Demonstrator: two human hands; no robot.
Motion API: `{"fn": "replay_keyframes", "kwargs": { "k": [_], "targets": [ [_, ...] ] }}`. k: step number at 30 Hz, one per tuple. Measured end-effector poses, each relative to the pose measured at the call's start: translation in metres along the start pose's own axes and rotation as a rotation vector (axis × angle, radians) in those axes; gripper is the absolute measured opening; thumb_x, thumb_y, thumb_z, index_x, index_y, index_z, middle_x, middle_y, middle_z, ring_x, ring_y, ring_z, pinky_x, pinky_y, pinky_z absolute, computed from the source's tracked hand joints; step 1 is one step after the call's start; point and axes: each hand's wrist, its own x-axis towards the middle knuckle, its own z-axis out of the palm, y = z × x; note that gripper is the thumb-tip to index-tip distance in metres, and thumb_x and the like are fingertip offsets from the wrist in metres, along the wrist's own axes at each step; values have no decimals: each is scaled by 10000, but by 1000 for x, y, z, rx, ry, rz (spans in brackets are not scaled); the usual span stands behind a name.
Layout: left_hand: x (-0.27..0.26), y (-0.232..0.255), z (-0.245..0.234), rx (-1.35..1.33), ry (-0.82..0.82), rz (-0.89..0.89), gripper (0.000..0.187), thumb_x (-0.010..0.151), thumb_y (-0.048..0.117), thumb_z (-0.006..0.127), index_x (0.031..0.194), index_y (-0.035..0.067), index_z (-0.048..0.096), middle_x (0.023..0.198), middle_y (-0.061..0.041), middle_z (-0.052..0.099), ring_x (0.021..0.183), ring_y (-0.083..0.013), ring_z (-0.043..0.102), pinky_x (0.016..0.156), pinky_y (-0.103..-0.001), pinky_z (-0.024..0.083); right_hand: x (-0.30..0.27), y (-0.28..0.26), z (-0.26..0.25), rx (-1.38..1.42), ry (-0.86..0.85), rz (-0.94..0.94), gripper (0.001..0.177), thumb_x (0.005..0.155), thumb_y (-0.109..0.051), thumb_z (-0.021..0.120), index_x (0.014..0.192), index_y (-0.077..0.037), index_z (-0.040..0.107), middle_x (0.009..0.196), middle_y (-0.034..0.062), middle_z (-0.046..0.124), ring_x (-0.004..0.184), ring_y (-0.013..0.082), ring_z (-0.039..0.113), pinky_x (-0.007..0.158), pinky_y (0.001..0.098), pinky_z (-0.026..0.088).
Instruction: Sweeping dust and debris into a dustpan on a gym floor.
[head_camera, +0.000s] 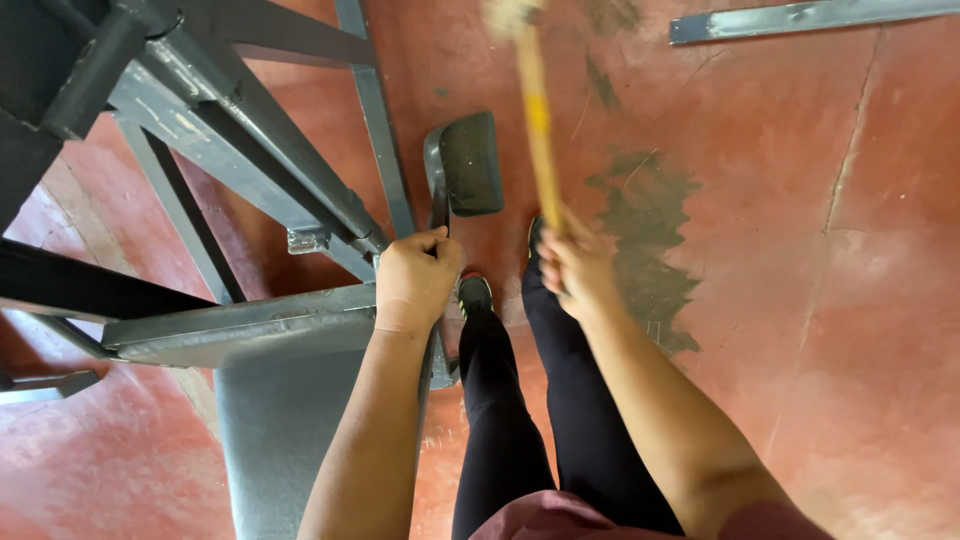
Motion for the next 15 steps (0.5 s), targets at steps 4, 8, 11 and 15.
{"fn": "replay_keyframes", "kwargs": {
  "k": [4, 8, 11, 15],
  "targets": [
    [5, -5, 10, 28, 24, 21, 298, 771, 407, 577, 889, 254, 804, 1111, 134, 762, 1042, -278, 714, 955, -475, 583, 72, 9, 48, 21, -109, -8, 506, 982, -67, 648, 1472, -91, 522, 563, 130, 532, 318, 163, 491, 234, 265, 367],
    [-2, 2, 4, 7, 21, 5, 294, 759, 380, 586, 907, 249, 803, 1113, 125, 760, 1035, -288, 716, 949, -474, 588, 137, 7, 37, -71, -35, 99, 432, 931, -125, 693, 1354, -76, 623, 656, 139, 677, 393, 140, 583, 263, 242, 422],
    [-1, 2, 1, -14, 21, 17, 294, 767, 360, 602, 934, 224, 803, 1113, 103, 763, 1020, -278, 721, 923, -458, 597, 121, 1, 12, -46, 0, 78, 461, 953, -130, 666, 1397, -49, 572, 669, 129, 646, 380, 145, 557, 254, 249, 419],
    [1, 6, -5, -71, 43, 6, 271, 790, 325, 627, 955, 212, 809, 1134, 61, 762, 1025, -293, 717, 894, -472, 603, 56, -26, -5, 3, -20, -44, 520, 973, -64, 655, 1472, -32, 511, 638, 166, 574, 335, 184, 491, 232, 279, 371]
  ]
}}
